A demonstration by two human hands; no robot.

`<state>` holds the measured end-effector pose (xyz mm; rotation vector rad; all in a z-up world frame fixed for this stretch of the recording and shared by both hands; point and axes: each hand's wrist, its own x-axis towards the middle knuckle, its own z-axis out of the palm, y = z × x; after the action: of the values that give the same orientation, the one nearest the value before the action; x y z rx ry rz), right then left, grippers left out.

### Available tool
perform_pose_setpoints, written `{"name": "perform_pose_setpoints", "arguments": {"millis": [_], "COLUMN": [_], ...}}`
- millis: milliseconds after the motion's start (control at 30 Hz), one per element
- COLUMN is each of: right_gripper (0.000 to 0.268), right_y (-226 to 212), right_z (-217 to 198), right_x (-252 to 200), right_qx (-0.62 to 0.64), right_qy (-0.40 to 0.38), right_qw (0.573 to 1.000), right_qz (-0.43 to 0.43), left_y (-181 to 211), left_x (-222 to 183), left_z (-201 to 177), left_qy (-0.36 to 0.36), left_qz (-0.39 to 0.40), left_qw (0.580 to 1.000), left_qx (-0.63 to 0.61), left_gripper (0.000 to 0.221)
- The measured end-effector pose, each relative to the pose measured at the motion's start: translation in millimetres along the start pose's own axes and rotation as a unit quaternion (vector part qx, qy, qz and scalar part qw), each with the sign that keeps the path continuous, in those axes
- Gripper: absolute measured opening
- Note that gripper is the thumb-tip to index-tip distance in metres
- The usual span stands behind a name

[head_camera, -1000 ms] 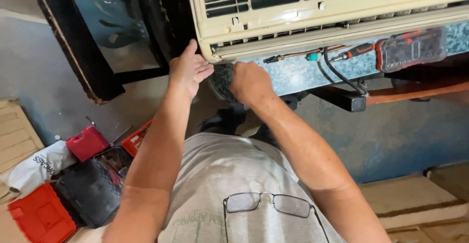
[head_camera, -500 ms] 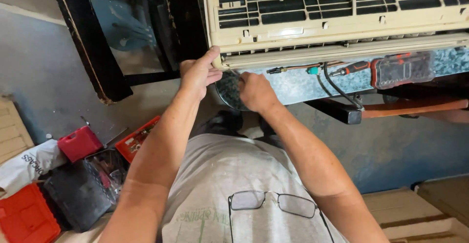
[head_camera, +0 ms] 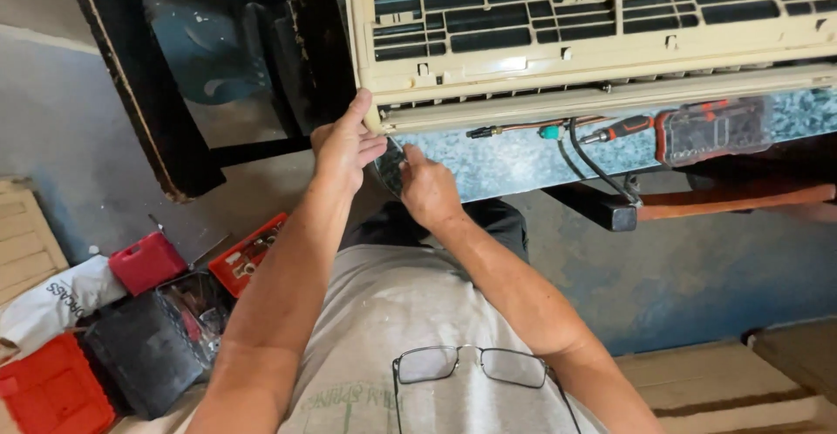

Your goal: Disassembling the outer plastic casing of an indoor air conditioning unit using a screwdriver to remove screws and pry clips.

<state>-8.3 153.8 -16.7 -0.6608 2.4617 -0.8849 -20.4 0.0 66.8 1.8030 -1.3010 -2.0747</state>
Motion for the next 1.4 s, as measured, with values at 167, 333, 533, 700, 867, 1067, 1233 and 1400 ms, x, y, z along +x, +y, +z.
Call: {"name": "perform_pose_setpoints", "arguments": {"millis": [167, 333, 533, 700, 867, 1067, 1233, 1400], "right_gripper": [0.034, 0.034, 0.037, 0.037, 0.034, 0.032, 0.025, 0.025], "right_y": [5.6, 0.9, 35.7, 73.0, 104.6, 90.4, 106.3, 100.3], "right_z": [5.0, -18.9, -92.8, -153.8, -157.0, -187.9, -180.5, -180.2], "right_x": [3.2, 2.0, -21.8, -20.2, -10.9, 5.2, 32.9, 33.6], "right_qx": [-0.007, -0.008, 0.030, -0.036, -0.083, -0.093, -0.164, -0.163], "right_qy": [-0.007, -0.053, -0.061, -0.020, -0.031, -0.081, -0.111, -0.123], "right_qw": [1.000, 0.996, 0.985, 0.974, 0.972, 0.971, 0.966, 0.965], "right_qz": [0.018, 0.065, 0.157, 0.223, 0.218, 0.204, 0.166, 0.165], "left_y": [-5.6, -2.7, -17.2, -22.3, -28.4, -22.5, -25.9, -33.5], "left_x": [5.6, -3.3, 16.8, 17.8, 27.6, 19.4, 24.3, 34.1], "left_z": [5.0, 16.0, 15.0, 9.3, 3.2, 3.6, 2.6, -0.4], "left_qy": [0.011, 0.007, 0.007, 0.028, 0.021, 0.020, 0.015, 0.012], "left_qz": [-0.016, -0.048, -0.045, -0.033, -0.028, -0.035, -0.025, -0.026], "left_qw": [0.999, 0.994, 0.992, 0.991, 0.994, 0.994, 0.996, 0.996], "left_qx": [-0.037, -0.102, -0.118, -0.125, -0.105, -0.105, -0.087, -0.084], "left_gripper": [0.089, 0.092, 0.093, 0.088, 0.086, 0.086, 0.081, 0.084]}}
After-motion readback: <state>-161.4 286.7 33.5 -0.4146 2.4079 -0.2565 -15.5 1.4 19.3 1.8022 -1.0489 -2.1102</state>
